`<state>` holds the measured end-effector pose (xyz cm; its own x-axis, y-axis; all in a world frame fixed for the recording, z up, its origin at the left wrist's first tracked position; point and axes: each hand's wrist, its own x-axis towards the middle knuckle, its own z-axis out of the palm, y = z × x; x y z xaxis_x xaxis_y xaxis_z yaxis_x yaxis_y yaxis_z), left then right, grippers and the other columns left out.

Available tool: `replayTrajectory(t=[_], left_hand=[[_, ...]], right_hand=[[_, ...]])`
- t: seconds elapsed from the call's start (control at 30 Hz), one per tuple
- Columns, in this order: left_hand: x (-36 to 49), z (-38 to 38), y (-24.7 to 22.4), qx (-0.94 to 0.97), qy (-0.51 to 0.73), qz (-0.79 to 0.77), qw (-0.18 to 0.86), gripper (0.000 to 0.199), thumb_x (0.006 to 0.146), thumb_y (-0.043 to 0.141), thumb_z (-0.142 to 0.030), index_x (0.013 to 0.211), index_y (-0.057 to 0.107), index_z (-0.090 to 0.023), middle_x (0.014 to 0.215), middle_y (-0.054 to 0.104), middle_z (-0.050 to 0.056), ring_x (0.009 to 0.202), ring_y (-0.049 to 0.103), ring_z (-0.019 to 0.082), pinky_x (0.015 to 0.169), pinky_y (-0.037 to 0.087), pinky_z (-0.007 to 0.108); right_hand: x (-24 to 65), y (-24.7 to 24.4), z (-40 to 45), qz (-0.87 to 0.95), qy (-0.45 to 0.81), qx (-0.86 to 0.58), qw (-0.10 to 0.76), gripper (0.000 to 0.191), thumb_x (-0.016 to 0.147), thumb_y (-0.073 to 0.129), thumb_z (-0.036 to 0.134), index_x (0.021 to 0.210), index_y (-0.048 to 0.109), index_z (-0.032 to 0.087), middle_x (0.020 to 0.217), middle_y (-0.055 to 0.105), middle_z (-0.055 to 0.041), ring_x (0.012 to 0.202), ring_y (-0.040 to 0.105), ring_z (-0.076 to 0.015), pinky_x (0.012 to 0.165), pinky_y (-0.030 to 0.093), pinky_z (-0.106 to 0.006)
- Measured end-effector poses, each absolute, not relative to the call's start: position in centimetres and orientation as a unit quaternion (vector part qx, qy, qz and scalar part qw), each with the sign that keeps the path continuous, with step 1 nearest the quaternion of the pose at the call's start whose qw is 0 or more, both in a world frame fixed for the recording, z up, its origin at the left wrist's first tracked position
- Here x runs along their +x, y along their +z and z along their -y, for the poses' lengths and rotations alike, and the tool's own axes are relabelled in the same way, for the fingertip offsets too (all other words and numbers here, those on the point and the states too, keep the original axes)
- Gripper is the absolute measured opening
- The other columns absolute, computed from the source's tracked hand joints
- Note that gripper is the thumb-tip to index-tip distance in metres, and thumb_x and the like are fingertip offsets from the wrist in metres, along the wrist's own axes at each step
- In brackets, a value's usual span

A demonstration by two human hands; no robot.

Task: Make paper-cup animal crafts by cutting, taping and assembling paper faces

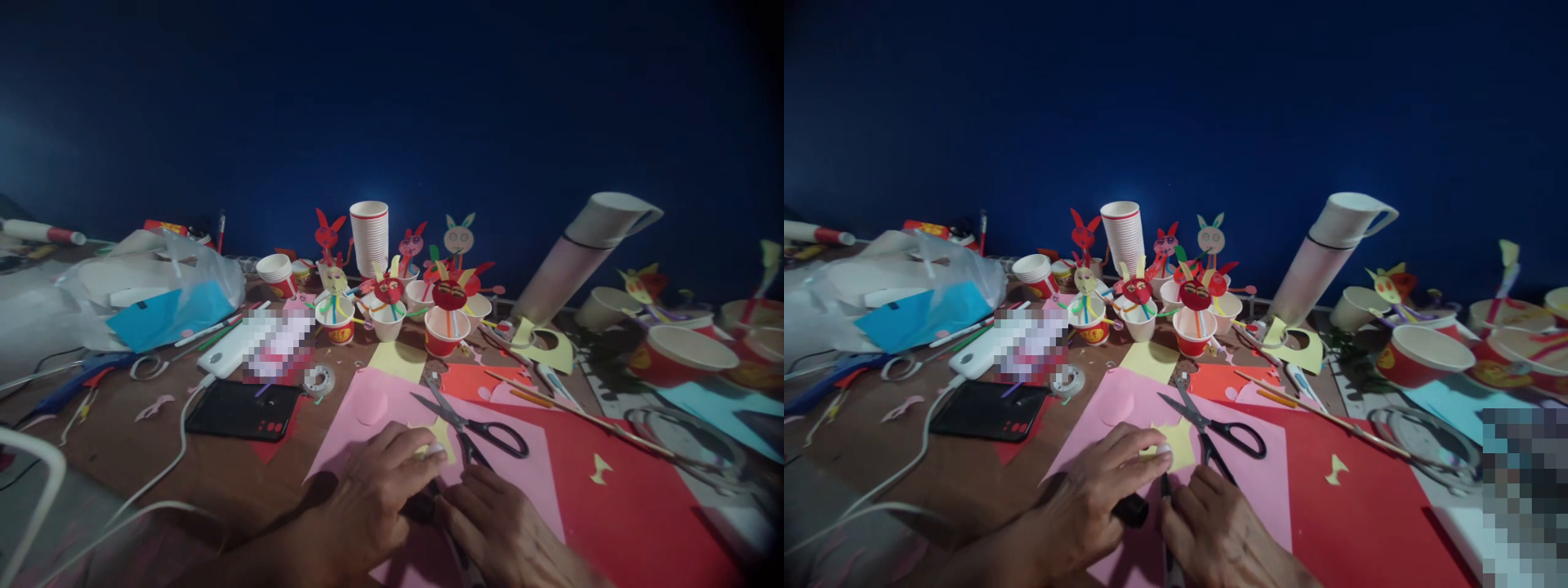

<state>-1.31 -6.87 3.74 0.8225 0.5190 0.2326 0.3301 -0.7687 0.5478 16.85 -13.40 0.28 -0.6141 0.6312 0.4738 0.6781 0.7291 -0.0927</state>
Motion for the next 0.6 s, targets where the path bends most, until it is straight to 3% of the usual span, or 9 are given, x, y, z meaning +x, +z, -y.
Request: replayTrajectory(t=[0.43,0.6], left_hand=[[-1.4,6.8,3.9,0.922,0.183,-0.226,0.256,0.056,0.067,0.042,0.005,0.117,0.05,-0.019,0.119,0.053,0.006,0.103,0.047,0.02,0.079,0.045,0.032],[-1.4,6.9,3.6,0.922,0.178,-0.228,0.257,0.054,0.069,0.044,0.003,0.118,0.049,-0.019,0.12,0.053,0.006,0.101,0.047,0.02,0.079,0.044,0.033]], right_hand=[[18.8,-0.9,13.7,0.876,0.033,-0.382,0.292,0.022,0.087,0.035,0.006,0.094,0.055,0.012,0.076,0.06,-0.0076,0.065,0.051,-0.017,0.062,0.042,-0.031],[19.3,-0.7,13.5,0.853,0.133,-0.399,0.31,0.018,0.087,0.041,0.008,0.099,0.052,0.015,0.085,0.062,-0.0071,0.07,0.052,-0.0156,0.063,0.041,-0.028]])
